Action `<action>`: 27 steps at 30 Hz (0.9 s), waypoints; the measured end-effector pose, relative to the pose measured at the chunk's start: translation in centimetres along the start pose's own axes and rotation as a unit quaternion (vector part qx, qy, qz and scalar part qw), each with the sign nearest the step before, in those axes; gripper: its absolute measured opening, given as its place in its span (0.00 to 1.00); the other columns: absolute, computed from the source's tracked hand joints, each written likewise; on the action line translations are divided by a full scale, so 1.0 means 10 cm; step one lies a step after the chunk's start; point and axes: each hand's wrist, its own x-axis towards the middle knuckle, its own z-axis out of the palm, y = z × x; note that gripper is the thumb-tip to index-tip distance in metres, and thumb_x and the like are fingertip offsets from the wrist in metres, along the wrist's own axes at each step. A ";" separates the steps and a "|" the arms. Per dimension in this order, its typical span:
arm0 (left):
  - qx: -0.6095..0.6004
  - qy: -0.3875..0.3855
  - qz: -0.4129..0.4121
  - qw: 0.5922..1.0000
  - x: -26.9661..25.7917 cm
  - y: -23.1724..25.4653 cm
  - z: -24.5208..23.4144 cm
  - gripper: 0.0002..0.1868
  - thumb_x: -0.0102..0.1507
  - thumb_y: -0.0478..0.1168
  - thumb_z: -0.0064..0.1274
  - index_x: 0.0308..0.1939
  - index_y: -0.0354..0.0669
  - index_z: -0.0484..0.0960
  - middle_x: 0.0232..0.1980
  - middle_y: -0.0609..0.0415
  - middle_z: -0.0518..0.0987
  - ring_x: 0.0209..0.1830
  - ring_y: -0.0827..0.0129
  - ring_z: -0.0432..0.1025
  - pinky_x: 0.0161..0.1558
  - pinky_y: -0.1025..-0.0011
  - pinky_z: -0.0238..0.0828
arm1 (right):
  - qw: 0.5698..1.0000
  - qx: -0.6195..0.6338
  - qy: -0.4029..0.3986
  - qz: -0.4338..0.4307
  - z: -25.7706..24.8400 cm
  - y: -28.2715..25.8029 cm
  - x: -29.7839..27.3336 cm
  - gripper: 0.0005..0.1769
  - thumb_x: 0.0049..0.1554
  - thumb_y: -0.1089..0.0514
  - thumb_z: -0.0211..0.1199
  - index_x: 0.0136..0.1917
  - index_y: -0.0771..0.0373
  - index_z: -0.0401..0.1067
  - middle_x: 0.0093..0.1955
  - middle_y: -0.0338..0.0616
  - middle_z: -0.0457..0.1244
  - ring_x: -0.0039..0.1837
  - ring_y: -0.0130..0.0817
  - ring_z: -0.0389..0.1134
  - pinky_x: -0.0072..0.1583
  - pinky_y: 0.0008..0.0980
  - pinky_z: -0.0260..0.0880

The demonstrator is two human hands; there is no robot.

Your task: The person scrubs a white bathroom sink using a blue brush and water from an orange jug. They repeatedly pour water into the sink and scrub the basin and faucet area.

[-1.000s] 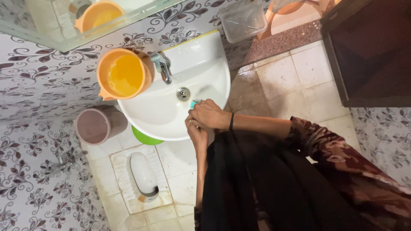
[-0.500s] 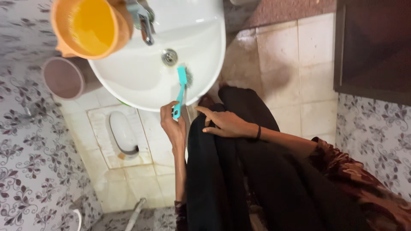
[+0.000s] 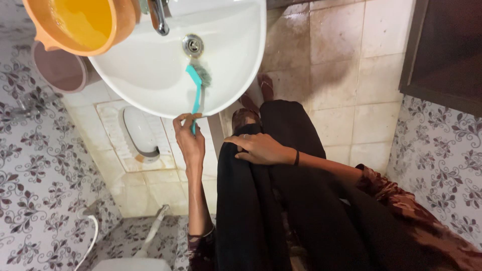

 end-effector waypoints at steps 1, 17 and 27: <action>0.002 0.006 0.005 1.000 0.01 -0.03 0.02 0.21 0.60 0.20 0.45 0.52 0.37 0.84 0.56 0.41 0.73 0.52 0.49 0.73 0.50 0.57 0.70 | 1.000 -0.007 -0.002 0.006 0.01 0.02 -0.01 0.33 0.60 0.48 0.63 0.76 0.51 0.60 0.50 0.45 0.70 0.47 0.44 0.74 0.45 0.41 0.75; 0.054 -0.002 0.114 0.992 0.32 0.16 0.12 0.36 0.56 0.18 0.37 0.67 0.38 0.75 0.60 0.34 0.79 0.59 0.39 0.75 0.60 0.51 0.71 | 0.998 -0.041 0.042 0.006 -0.21 0.10 -0.10 0.25 0.59 0.47 0.64 0.68 0.50 0.70 0.53 0.44 0.69 0.50 0.46 0.73 0.50 0.43 0.75; 0.158 -0.084 0.023 0.983 0.43 0.08 0.12 0.33 0.59 0.21 0.41 0.68 0.41 0.75 0.54 0.35 0.76 0.49 0.38 0.75 0.50 0.49 0.71 | 0.997 -0.057 0.049 0.009 -0.19 0.11 -0.14 0.23 0.59 0.47 0.63 0.67 0.50 0.70 0.55 0.47 0.68 0.50 0.49 0.73 0.49 0.45 0.74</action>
